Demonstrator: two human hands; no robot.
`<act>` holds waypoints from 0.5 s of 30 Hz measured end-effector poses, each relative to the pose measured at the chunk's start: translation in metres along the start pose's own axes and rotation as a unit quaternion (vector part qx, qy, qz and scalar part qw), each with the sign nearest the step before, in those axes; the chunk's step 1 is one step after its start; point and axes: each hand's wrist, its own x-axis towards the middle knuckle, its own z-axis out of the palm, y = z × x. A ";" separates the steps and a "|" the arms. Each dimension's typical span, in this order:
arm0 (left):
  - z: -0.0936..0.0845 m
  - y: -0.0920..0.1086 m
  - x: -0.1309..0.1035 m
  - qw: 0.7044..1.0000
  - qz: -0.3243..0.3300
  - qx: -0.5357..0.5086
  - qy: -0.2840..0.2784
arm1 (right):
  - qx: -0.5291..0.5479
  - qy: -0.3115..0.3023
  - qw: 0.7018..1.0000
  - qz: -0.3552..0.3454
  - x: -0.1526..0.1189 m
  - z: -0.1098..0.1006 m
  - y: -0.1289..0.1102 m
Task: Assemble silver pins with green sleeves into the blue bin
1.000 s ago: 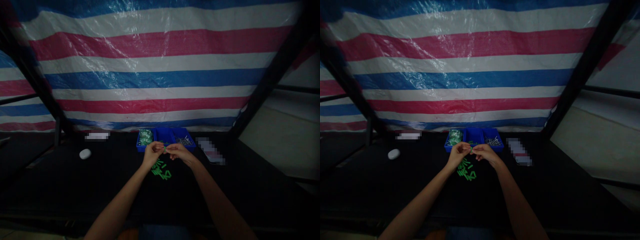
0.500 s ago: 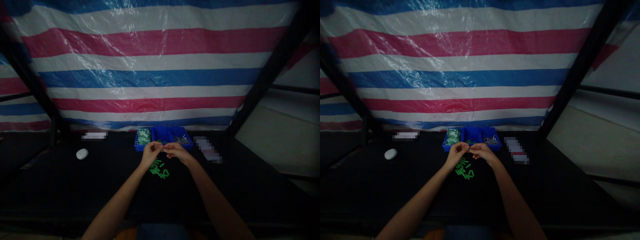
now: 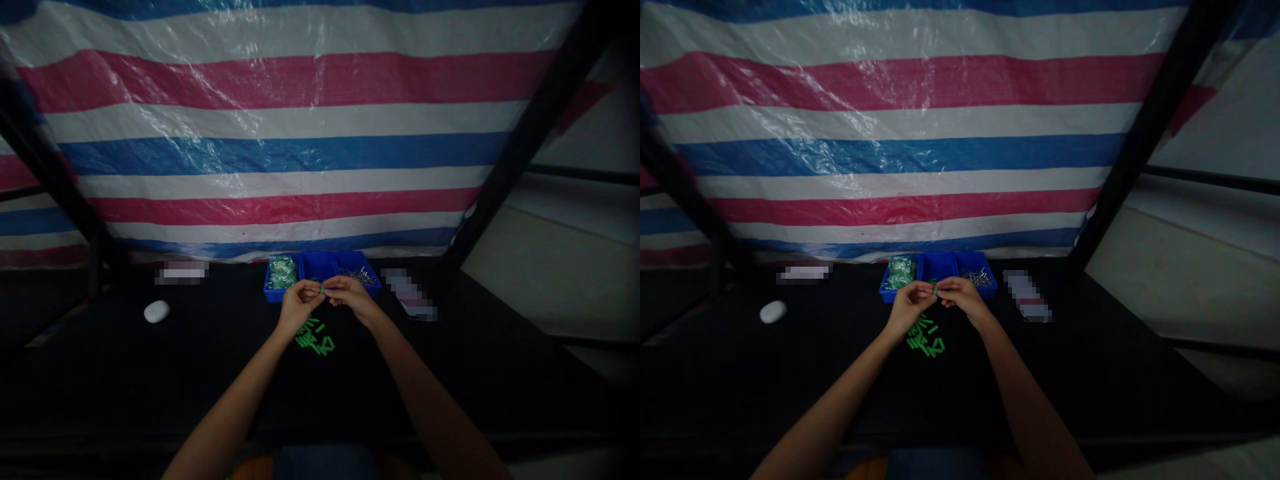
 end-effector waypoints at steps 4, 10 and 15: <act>0.002 0.003 -0.001 1.000 -0.015 -0.013 0.016 | 0.027 0.004 1.000 -0.010 -0.002 0.003 -0.005; 0.003 0.006 -0.002 0.999 -0.019 -0.034 0.023 | 0.035 -0.003 0.999 -0.018 -0.003 0.005 -0.008; 0.002 0.006 -0.002 0.999 -0.013 -0.023 0.022 | 0.022 0.001 1.000 -0.016 -0.004 0.006 -0.010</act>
